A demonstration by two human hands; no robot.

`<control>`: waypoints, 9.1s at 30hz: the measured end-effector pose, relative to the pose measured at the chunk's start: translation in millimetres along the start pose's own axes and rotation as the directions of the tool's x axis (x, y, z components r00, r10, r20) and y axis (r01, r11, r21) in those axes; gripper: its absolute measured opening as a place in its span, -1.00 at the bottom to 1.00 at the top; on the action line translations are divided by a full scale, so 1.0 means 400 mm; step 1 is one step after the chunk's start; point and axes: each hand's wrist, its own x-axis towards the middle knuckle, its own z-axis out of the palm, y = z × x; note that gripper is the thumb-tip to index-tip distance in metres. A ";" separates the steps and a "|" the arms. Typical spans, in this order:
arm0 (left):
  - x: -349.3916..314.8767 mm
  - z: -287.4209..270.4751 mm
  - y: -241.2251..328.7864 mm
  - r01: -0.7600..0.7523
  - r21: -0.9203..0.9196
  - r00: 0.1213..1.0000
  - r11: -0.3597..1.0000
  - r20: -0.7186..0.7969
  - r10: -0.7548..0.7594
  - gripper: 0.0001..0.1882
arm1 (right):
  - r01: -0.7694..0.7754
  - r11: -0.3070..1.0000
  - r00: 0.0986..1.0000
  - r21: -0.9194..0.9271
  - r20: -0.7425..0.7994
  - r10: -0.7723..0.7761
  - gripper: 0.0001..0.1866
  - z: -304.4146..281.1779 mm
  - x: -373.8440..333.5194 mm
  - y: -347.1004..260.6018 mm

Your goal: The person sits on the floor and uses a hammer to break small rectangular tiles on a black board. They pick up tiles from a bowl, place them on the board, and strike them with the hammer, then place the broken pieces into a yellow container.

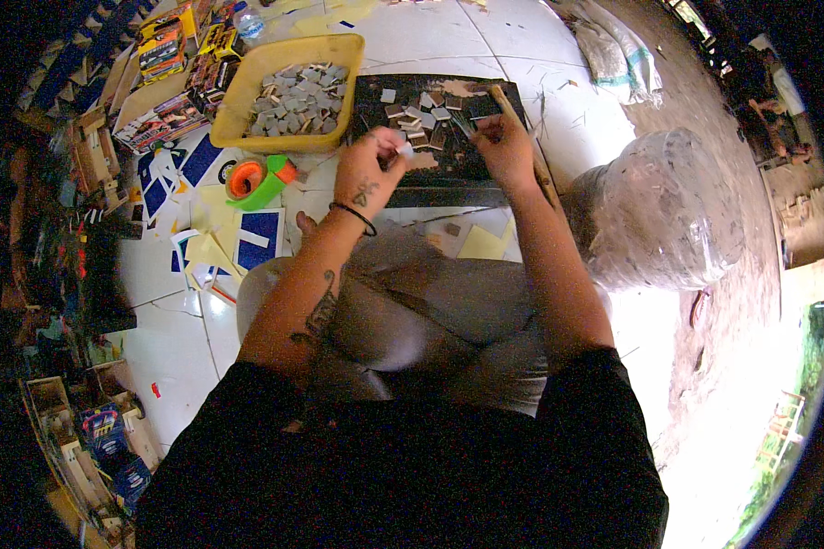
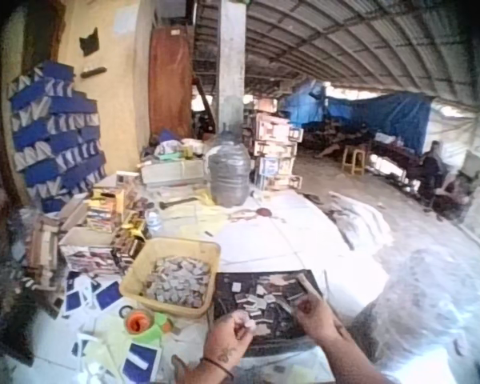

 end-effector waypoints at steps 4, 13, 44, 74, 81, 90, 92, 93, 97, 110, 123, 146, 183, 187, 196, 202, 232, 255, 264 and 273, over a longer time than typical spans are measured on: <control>-0.014 0.044 0.012 -0.173 0.292 0.984 0.941 0.080 0.157 -0.84 | -0.136 0.886 0.987 0.442 0.139 0.082 -0.84 0.008 -0.035 -0.020; 0.018 0.056 -0.032 -0.119 0.192 0.985 0.974 0.146 0.091 -0.90 | 0.141 0.928 0.980 0.346 0.084 -0.180 -0.89 0.066 -0.043 -0.048; 0.022 0.049 -0.026 -0.158 0.280 0.980 0.947 0.160 0.116 -0.85 | 0.424 0.905 0.905 -0.033 0.044 -0.423 -0.88 0.079 -0.064 -0.090; 0.008 0.085 -0.019 -0.211 -0.046 0.977 0.976 -0.014 0.211 -0.89 | 0.135 0.895 0.990 -0.424 0.083 -0.110 -0.44 -0.236 -0.484 -0.153; 0.006 0.084 -0.017 -0.186 -0.016 0.983 0.982 -0.011 0.186 -0.89 | 0.157 0.815 0.985 -0.558 0.150 -0.087 -0.27 -0.225 -0.494 -0.175; 0.006 0.092 -0.033 -0.191 -0.018 0.982 0.982 -0.023 0.190 -0.89 | 0.172 0.863 0.984 -0.476 0.124 -0.127 -0.34 -0.223 -0.489 -0.177; 0.004 0.091 -0.035 -0.212 -0.011 0.977 0.977 -0.029 0.211 -0.85 | 0.180 0.863 0.983 -0.473 0.125 -0.137 -0.35 -0.220 -0.488 -0.177; 0.004 0.092 -0.035 -0.205 -0.005 0.979 0.979 -0.017 0.205 -0.84 | 0.192 0.856 0.980 -0.480 0.141 -0.141 -0.35 -0.219 -0.485 -0.176; 0.002 0.090 -0.031 -0.195 0.002 0.980 0.981 -0.030 0.195 -0.87 | 0.140 0.872 0.989 -0.469 0.100 -0.105 -0.36 -0.219 -0.481 -0.174; -0.001 0.097 -0.039 -0.183 -0.030 0.983 0.983 -0.029 0.182 -0.82 | 0.132 0.901 0.989 -0.412 0.118 -0.091 -0.38 -0.214 -0.477 -0.168; 0.017 0.066 -0.029 -0.149 0.039 0.988 0.988 0.048 0.147 -0.82 | 0.000 0.871 1.000 -0.491 0.009 0.005 -0.56 -0.222 -0.283 -0.066; 0.256 -0.029 -0.133 0.009 0.437 0.998 0.899 0.053 -0.036 -0.84 | 0.082 0.721 0.994 -0.688 0.104 -0.014 -0.80 0.041 0.088 0.008; 0.030 0.047 -0.040 -0.292 0.243 0.953 0.925 0.158 0.260 -0.87 | -0.024 0.947 0.981 0.321 0.189 -0.039 -0.86 0.008 -0.008 -0.055; 0.034 0.043 -0.050 -0.284 0.237 0.955 0.929 0.153 0.253 -0.88 | -0.030 0.857 0.966 0.515 0.236 -0.108 -0.89 0.070 -0.017 -0.050; 0.038 0.035 -0.046 -0.244 0.258 0.964 0.935 0.170 0.205 -0.83 | 0.218 0.956 0.960 0.194 0.131 -0.245 -0.91 0.085 -0.025 -0.058; 0.040 0.037 -0.049 -0.259 0.259 0.962 0.930 0.158 0.224 -0.81 | 0.261 0.965 0.957 0.028 0.123 -0.263 -0.91 0.085 -0.037 -0.079; 0.038 0.035 -0.040 -0.232 0.257 0.967 0.938 0.170 0.192 -0.87 | 0.291 0.952 0.949 -0.096 0.152 -0.275 -0.90 0.072 -0.048 -0.106; 0.038 0.053 -0.047 -0.278 0.075 0.961 0.958 0.019 0.277 -0.82 | 0.401 0.903 0.912 -0.158 0.161 -0.377 -0.87 0.086 -0.045 -0.112; 0.031 0.071 -0.039 -0.324 0.011 0.946 0.946 0.006 0.324 -0.87 | -0.015 0.598 0.970 -0.801 0.134 0.204 -0.24 -0.138 -0.083 -0.007; 0.013 0.083 -0.053 -0.298 0.042 0.951 0.954 -0.073 0.300 -0.87 | 0.004 0.959 0.993 -0.284 0.115 0.030 -0.58 -0.244 -0.248 -0.043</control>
